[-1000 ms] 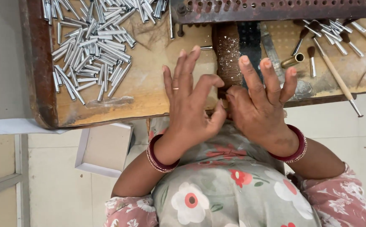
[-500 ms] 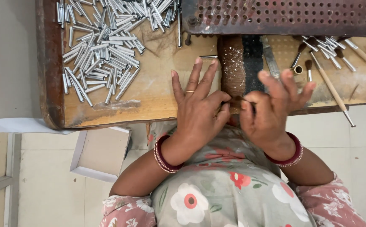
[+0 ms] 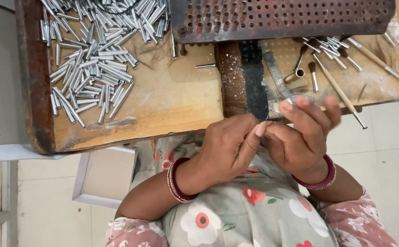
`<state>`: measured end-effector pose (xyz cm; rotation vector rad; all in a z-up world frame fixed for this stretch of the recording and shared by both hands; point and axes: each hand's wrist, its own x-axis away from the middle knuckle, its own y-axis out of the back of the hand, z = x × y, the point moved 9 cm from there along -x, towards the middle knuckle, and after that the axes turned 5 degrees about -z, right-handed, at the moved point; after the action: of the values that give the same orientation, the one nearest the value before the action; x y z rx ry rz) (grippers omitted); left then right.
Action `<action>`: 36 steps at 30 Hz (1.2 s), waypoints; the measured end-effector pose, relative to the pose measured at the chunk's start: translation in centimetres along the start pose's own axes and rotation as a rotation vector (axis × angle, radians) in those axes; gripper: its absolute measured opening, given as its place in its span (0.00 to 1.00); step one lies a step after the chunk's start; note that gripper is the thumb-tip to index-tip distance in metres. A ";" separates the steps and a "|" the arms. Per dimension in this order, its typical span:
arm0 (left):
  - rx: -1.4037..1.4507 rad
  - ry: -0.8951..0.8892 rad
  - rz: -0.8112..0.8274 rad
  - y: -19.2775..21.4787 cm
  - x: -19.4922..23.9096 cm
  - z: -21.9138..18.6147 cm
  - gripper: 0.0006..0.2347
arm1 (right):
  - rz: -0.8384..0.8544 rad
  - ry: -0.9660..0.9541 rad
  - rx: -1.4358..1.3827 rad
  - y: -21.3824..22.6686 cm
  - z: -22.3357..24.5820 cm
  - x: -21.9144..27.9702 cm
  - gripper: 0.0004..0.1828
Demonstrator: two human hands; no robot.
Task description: The person sits at a workbench assembling brushes. They pick metal ferrules from a pile, insert a brush head or handle into each ferrule, press the parts together by hand, and set the assembled brush aside, repeating the cycle.
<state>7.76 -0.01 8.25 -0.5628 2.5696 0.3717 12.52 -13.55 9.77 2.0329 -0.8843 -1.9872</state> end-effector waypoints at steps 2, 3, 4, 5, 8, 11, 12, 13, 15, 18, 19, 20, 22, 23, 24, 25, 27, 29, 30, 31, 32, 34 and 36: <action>-0.053 -0.043 -0.007 -0.3 0.0 -0.2 0.09 | 0.130 -0.324 -0.432 -1.1 -2.1 -0.4 0.10; -0.054 -0.053 -0.004 -0.5 0.0 -0.3 0.09 | 0.121 -0.321 -0.426 -1.2 -2.2 -0.3 0.10; -0.025 -0.050 -0.012 -0.6 -0.1 -0.3 0.09 | 0.140 -0.456 -0.627 -1.9 -3.1 0.3 0.13; 0.005 -0.044 -0.017 -0.7 -0.1 -0.3 0.09 | 0.159 -0.593 -0.830 -2.8 -3.6 1.0 0.17; 0.042 -0.074 -0.011 -1.2 0.0 -0.6 0.08 | 0.110 -0.590 -0.823 -2.1 -3.8 1.7 0.11; 0.037 -0.114 -0.076 -0.7 0.5 -0.7 0.08 | 0.051 -0.725 -0.754 -0.1 -6.2 4.0 0.08; 0.038 -0.113 -0.072 -0.5 0.7 -0.4 0.08 | 0.049 -0.729 -0.752 0.7 -6.4 2.2 0.08; 0.003 -0.041 -0.182 0.7 0.9 0.5 0.10 | 0.136 -0.651 -0.599 1.3 -6.2 0.3 0.08; -0.034 0.032 -0.294 1.5 1.2 1.3 0.12 | 0.221 -0.570 -0.448 1.7 -5.6 -2.4 0.08; 0.026 0.037 -0.165 -1.1 1.1 0.9 0.11 | 0.355 -0.332 -0.268 0.8 -3.0 -2.7 0.21; 0.073 0.001 -0.112 -1.9 0.8 0.5 0.10 | 0.281 -0.456 -0.480 0.5 -3.5 -1.2 0.24; 0.119 -0.035 -0.059 -2.8 0.5 -0.1 0.09 | 0.202 -0.577 -0.691 0.3 -4.1 0.4 0.26; 0.129 -0.041 -0.049 -3.3 0.4 -0.3 0.09 | 0.132 -0.634 -0.839 -1.1 -4.7 3.0 0.22; 0.136 -0.041 -0.042 -3.4 0.4 -0.5 0.09 | 0.063 -0.690 -0.993 -1.8 -5.1 4.3 0.18; 0.134 -0.046 -0.039 -3.5 0.4 -0.4 0.09 | 0.057 -0.688 -0.992 -1.9 -5.0 4.2 0.18; 0.128 -0.035 -0.037 -3.5 0.5 -0.2 0.09 | 0.013 -0.634 -0.933 -1.5 -4.9 3.8 0.14; 0.123 -0.028 -0.033 -3.3 0.5 0.1 0.08 | -0.034 -0.580 -0.871 -1.2 -5.2 3.5 0.11; 0.045 0.004 -0.062 -2.7 0.3 1.0 0.10 | -0.168 -0.674 -0.738 -0.4 -7.3 4.0 0.09; 0.052 0.002 -0.056 -2.3 -0.9 0.8 0.10 | -0.170 -0.676 -0.729 -0.5 -8.9 4.1 0.09; -0.045 0.012 -0.135 -1.2 -2.0 0.8 0.06 | -0.143 -0.763 -0.676 -0.8 -11.0 4.6 0.10; -0.141 0.023 -0.213 -0.1 -3.0 0.8 0.08 | -0.118 -0.849 -0.623 -1.1 -13.1 5.3 0.12; -0.281 -0.157 -0.155 -1.1 -5.9 -0.9 0.18 | -0.033 -0.899 -0.619 -2.4 -14.7 5.4 0.10; -0.417 -0.336 -0.093 -3.2 -7.4 -1.6 0.28 | 0.052 -0.949 -0.617 -3.4 -15.5 5.5 0.09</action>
<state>14.50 -0.97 12.88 -0.6946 2.1420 0.8995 27.97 -17.96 4.88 0.6998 -0.3127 -2.7315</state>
